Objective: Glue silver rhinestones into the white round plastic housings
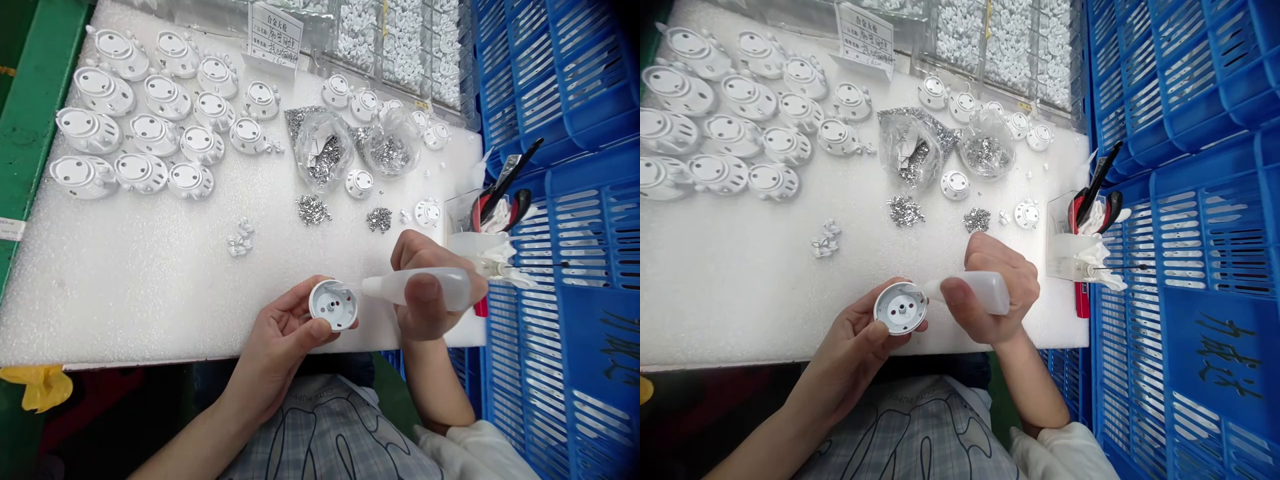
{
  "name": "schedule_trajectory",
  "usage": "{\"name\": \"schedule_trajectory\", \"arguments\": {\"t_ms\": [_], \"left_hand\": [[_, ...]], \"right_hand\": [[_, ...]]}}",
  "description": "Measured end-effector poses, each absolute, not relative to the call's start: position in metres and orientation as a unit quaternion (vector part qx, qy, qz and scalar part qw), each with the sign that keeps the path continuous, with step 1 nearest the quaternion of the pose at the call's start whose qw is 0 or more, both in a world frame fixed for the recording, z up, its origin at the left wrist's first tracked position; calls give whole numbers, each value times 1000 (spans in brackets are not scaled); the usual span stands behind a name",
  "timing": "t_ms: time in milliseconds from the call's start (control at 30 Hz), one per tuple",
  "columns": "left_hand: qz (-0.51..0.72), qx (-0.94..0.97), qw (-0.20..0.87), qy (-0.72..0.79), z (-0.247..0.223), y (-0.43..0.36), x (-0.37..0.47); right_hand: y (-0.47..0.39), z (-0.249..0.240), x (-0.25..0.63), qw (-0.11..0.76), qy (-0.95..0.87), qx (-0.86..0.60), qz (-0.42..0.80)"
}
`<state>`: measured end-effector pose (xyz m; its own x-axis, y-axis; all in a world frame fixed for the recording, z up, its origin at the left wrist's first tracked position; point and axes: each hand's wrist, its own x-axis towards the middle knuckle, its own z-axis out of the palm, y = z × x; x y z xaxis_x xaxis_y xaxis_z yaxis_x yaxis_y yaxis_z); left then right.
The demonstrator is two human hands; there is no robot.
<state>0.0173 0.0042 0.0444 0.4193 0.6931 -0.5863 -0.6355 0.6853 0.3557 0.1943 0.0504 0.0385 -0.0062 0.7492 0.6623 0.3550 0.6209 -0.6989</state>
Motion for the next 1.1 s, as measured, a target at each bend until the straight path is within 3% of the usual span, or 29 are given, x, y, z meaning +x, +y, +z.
{"name": "schedule_trajectory", "arguments": {"t_ms": [1100], "left_hand": [[399,67,839,363,39,0,17]], "right_hand": [[50,38,195,584,-690,-395,161]]}}
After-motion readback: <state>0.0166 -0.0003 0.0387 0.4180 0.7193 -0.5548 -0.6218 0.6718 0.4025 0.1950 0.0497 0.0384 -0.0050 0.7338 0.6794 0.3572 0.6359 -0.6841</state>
